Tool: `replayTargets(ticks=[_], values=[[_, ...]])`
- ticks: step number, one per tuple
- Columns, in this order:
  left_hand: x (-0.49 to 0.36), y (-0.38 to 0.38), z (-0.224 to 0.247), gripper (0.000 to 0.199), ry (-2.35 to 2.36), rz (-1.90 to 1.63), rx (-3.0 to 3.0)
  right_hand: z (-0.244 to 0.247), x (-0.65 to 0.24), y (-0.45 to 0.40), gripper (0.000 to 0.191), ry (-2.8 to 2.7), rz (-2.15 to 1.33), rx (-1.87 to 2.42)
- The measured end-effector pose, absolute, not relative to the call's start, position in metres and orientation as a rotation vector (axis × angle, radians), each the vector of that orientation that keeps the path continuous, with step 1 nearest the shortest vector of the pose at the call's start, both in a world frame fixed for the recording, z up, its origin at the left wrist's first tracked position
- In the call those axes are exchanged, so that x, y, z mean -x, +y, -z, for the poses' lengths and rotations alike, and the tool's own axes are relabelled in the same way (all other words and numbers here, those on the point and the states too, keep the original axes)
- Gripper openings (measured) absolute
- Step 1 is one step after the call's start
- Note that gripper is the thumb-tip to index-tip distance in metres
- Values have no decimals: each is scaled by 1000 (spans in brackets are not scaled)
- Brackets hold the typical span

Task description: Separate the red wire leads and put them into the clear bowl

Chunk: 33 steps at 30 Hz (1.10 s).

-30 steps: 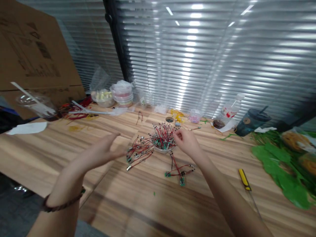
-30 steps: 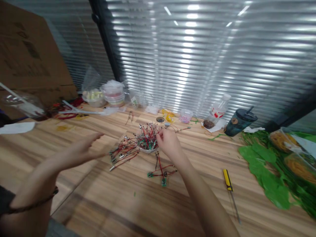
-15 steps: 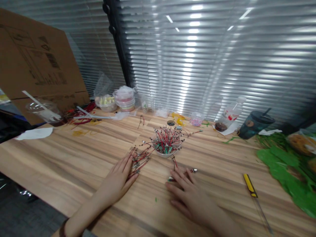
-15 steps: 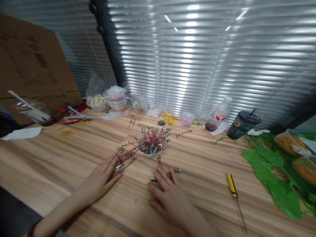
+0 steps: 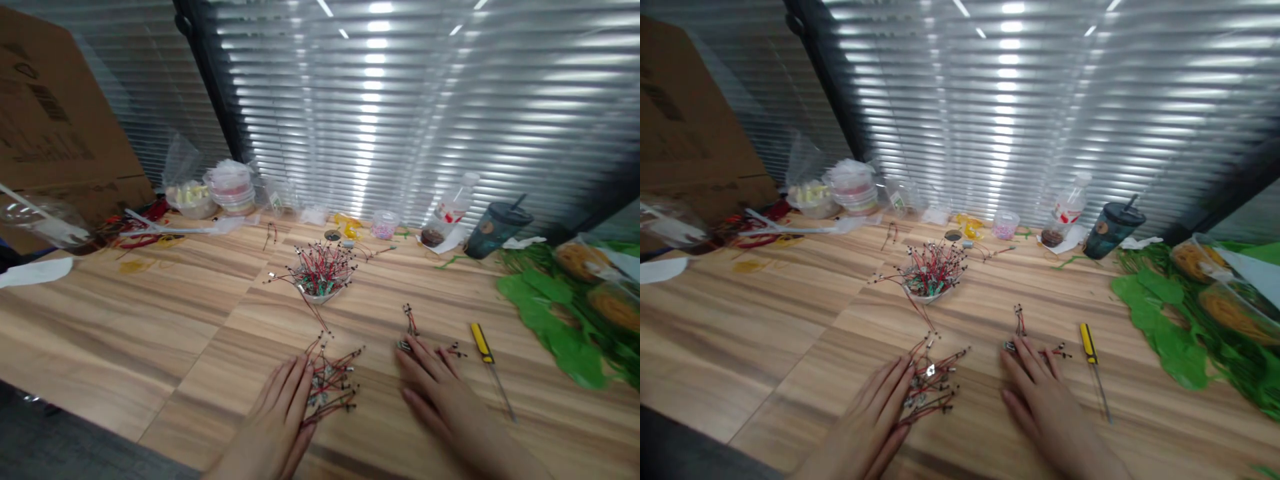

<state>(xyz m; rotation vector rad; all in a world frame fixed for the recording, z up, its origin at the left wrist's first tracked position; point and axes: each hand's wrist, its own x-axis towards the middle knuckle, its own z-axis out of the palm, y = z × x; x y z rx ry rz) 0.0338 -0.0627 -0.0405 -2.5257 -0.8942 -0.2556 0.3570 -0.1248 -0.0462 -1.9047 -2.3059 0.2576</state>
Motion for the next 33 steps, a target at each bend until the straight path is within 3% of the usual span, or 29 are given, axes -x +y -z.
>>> replayTargets(ticks=[5, 13, 17, 22, 27, 33], values=[[-114, -37, 45, 61, -885, 217, 2898, 42, -367, -133, 61, -2010, -20, 2014], [-178, -32, 37, 61, -1031, 170, 3259, 19, -375, -115, 36, -1860, -46, 1902], [-168, -27, 10, 64, -1029, 194, 3319, 7, -374, -93, 31, -1944, -112, 1963], [-120, 6, -18, 38, -1442, 103, 3098, -5, -361, -81, 24, -1992, -186, 1909], [-67, 38, -9, 32, -1665, 78, 2955, -13, -343, -60, 18, -2054, -403, 1783], [-60, 36, -12, 29, -1535, -129, 3036, -16, -287, -23, 22, -2249, -445, 1630]])
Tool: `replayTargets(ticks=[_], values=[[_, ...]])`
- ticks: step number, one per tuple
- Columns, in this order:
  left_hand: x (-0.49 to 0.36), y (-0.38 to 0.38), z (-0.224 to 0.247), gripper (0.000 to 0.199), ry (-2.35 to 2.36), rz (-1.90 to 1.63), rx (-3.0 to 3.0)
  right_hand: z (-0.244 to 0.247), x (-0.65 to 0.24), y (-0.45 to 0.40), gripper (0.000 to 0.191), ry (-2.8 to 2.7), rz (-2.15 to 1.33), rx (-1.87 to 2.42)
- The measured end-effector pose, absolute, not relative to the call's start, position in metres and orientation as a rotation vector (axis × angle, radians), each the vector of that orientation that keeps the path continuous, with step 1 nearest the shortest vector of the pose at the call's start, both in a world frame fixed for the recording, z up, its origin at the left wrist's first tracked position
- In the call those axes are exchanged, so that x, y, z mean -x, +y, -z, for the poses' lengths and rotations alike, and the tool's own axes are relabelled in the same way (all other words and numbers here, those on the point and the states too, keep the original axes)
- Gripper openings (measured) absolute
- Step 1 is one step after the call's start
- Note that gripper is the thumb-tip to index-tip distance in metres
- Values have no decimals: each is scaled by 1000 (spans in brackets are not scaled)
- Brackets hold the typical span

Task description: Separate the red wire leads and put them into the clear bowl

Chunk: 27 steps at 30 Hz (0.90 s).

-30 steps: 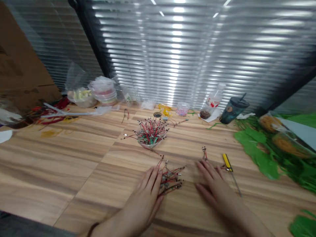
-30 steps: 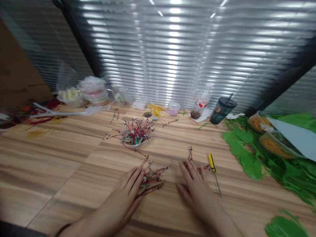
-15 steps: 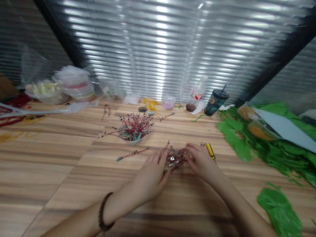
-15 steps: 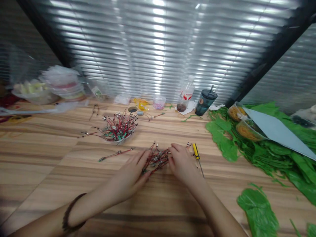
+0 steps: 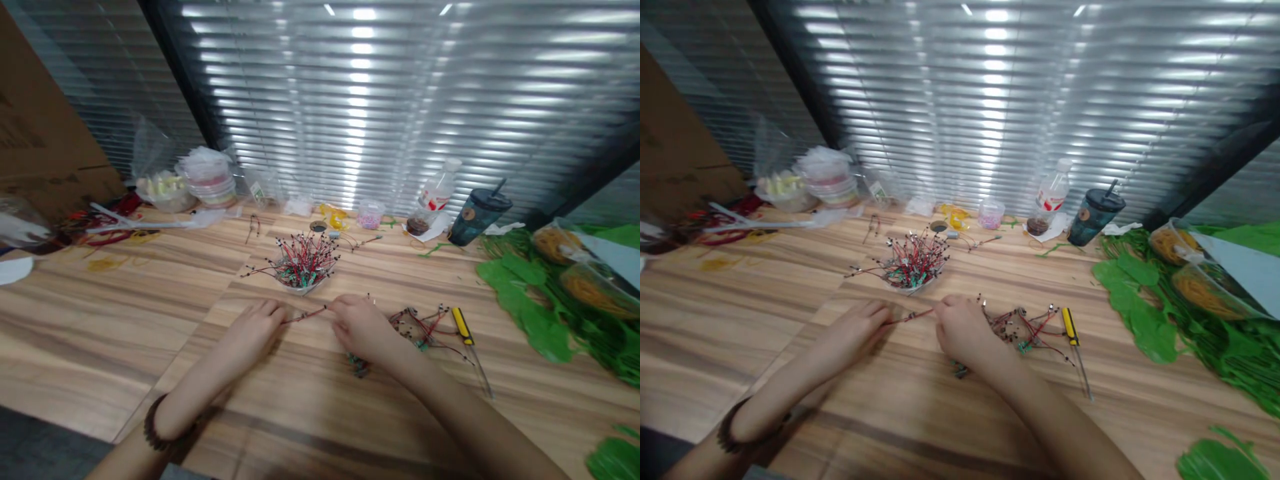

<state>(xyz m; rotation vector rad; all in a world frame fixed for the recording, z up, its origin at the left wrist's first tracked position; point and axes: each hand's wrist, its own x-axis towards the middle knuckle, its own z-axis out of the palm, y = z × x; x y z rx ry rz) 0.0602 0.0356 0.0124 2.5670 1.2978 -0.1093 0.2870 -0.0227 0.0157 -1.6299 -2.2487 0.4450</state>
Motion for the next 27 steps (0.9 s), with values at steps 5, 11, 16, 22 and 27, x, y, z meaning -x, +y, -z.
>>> replayTargets(ticks=[5, 11, 16, 22, 27], values=[[-57, 31, -75, 33, 1201, 127, -2504, -12, -298, -20, 28, -2110, -551, 1625], [-67, 73, -148, 41, 1050, -79, -2607, -4, -320, -57, 21, -2007, -588, 1786], [-75, 112, -140, 42, 997, 10, -2512, 27, -298, -96, 40, -1951, -355, 1862], [-57, 142, -117, 43, 1000, -103, -2322, 43, -304, -101, 40, -1979, -173, 1719], [-43, 136, -126, 43, 1000, -90, -2238, 53, -312, -99, 39, -2009, -56, 1607]])
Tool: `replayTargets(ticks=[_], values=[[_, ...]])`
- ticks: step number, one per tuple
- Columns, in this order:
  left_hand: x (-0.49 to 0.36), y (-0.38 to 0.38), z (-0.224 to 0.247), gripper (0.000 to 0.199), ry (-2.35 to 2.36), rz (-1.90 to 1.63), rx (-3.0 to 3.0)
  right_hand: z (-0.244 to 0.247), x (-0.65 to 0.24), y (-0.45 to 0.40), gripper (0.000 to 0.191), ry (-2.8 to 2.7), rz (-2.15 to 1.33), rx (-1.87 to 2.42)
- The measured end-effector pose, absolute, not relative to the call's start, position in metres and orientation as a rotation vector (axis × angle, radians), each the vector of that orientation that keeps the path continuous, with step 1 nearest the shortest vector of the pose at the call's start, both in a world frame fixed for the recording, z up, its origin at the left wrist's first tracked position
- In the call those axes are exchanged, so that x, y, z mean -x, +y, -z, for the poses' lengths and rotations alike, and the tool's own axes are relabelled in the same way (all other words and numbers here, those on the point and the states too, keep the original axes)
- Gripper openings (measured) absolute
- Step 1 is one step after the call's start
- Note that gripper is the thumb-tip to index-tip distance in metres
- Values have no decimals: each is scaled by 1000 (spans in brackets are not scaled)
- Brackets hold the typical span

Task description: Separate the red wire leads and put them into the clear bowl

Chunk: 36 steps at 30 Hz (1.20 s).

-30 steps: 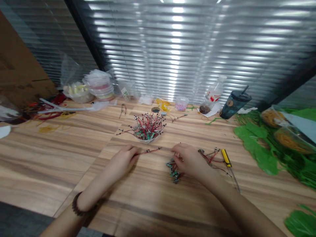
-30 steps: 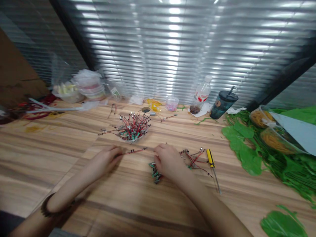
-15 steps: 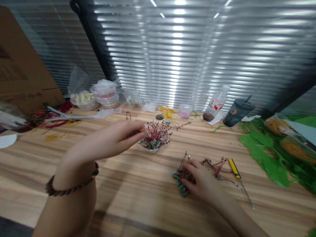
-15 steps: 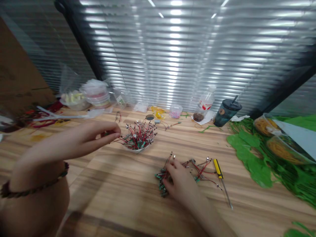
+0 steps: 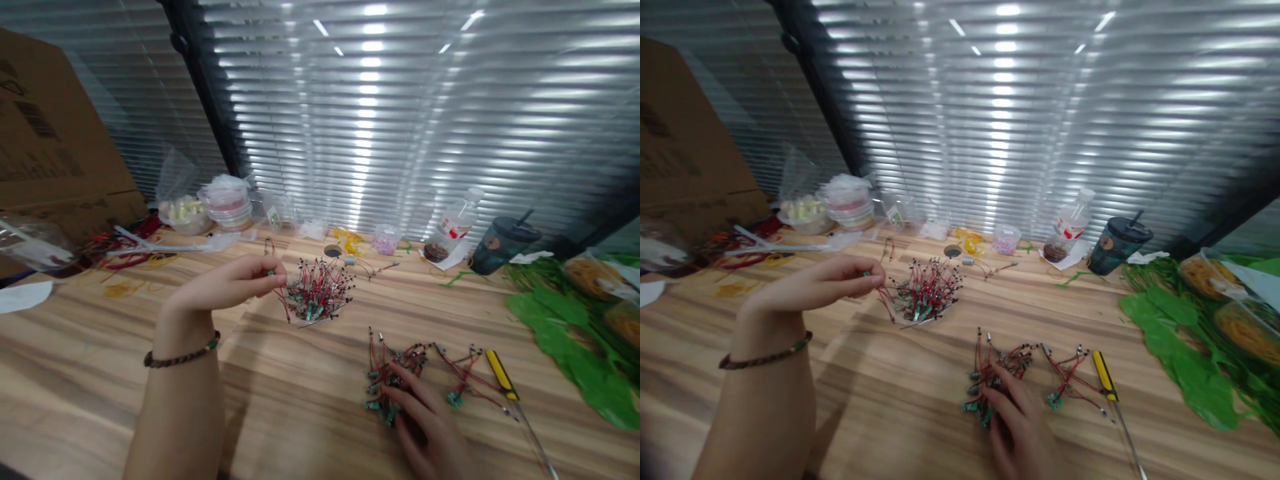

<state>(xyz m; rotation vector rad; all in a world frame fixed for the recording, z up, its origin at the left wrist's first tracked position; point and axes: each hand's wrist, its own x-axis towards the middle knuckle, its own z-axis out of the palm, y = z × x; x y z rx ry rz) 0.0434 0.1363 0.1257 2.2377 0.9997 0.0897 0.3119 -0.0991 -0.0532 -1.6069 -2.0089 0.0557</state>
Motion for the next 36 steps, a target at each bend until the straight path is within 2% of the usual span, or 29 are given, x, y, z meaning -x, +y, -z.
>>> replayTargets(ticks=[9, 11, 14, 18, 22, 26, 36], values=[[-67, 110, -131, 27, 677, 322, -2352, 54, -309, -96, 38, -1999, 2, 1582], [-68, 108, -134, 28, 646, 249, -2349, 53, -310, -97, 38, -1989, -3, 1559], [-68, 114, -134, 32, 706, -40, -2319, 52, -311, -97, 37, -1987, 3, 1527], [-71, 141, -117, 38, 913, -331, -2147, 50, -310, -98, 37, -1993, 11, 1539], [-71, 169, -90, 43, 1022, -311, -1977, 47, -309, -98, 37, -2007, -52, 1583], [-68, 179, -78, 43, 1042, -201, -2087, 44, -308, -98, 34, -2010, -89, 1615], [-76, 177, -79, 37, 1094, -515, -2215, 45, -309, -99, 34, -2015, -169, 1662]])
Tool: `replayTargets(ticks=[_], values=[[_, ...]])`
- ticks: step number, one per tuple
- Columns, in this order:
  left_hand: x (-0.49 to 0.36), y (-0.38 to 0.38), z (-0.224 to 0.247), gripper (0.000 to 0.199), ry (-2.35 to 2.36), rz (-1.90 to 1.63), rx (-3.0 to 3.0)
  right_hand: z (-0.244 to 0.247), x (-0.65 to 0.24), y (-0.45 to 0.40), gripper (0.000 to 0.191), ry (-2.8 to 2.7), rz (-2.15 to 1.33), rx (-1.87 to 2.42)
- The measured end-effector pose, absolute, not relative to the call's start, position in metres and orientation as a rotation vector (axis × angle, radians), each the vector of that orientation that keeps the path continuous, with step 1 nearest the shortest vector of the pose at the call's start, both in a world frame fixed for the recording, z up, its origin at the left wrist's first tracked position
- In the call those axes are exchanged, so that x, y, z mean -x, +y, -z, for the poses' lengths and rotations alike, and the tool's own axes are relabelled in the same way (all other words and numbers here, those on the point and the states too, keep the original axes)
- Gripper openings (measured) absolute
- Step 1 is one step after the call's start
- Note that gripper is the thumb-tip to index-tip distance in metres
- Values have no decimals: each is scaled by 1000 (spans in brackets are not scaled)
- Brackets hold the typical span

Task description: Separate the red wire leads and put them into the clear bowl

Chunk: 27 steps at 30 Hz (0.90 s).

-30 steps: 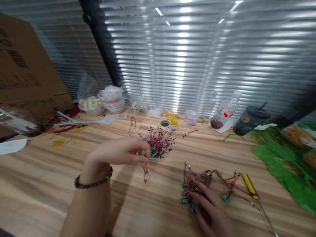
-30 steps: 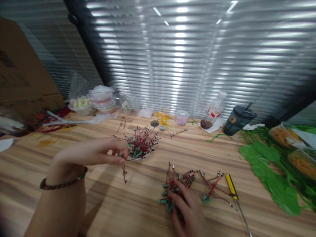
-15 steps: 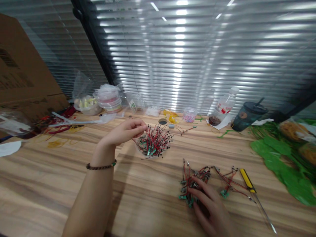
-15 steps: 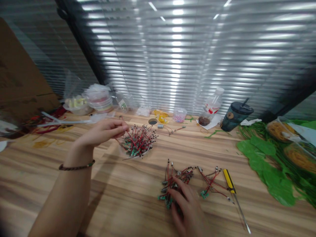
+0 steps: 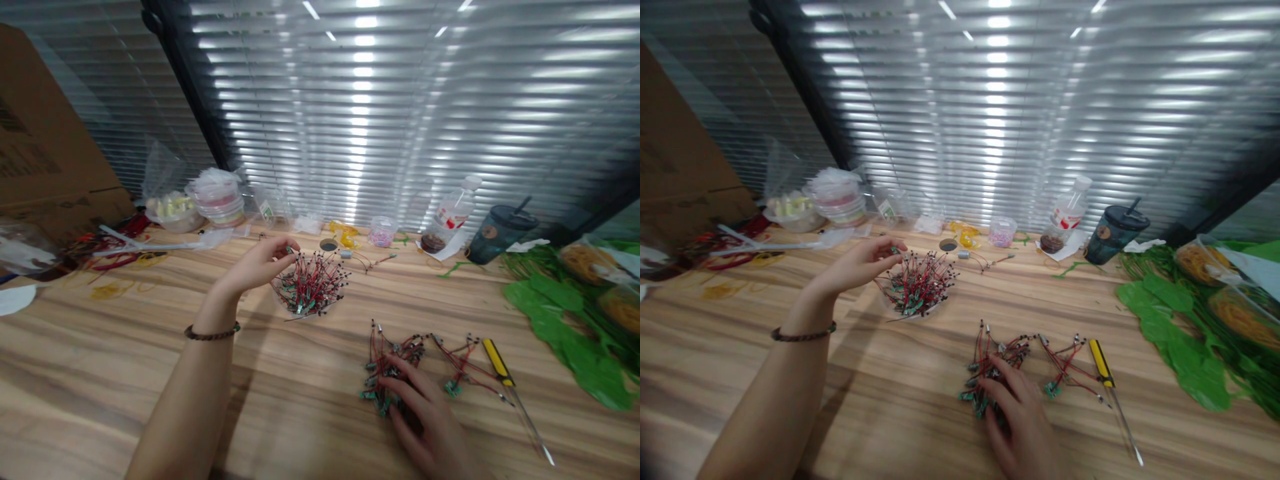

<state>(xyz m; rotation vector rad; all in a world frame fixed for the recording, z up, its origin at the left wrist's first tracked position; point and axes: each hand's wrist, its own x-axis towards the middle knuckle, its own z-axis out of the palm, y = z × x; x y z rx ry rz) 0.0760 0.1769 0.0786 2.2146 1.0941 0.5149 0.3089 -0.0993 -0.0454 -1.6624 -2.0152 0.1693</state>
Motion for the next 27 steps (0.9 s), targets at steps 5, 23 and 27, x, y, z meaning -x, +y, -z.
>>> replayTargets(ticks=[5, 23, 27], values=[[-78, 182, -71, 38, 1101, -589, -2160, 45, -309, -99, 34, -2007, -185, 1668], [-68, 155, -111, 34, 1379, -1266, -1853, 42, -308, -101, 35, -1998, -215, 1685], [-75, 147, -114, 41, 1493, -1352, -2150, 43, -308, -101, 36, -2001, -233, 1676]])
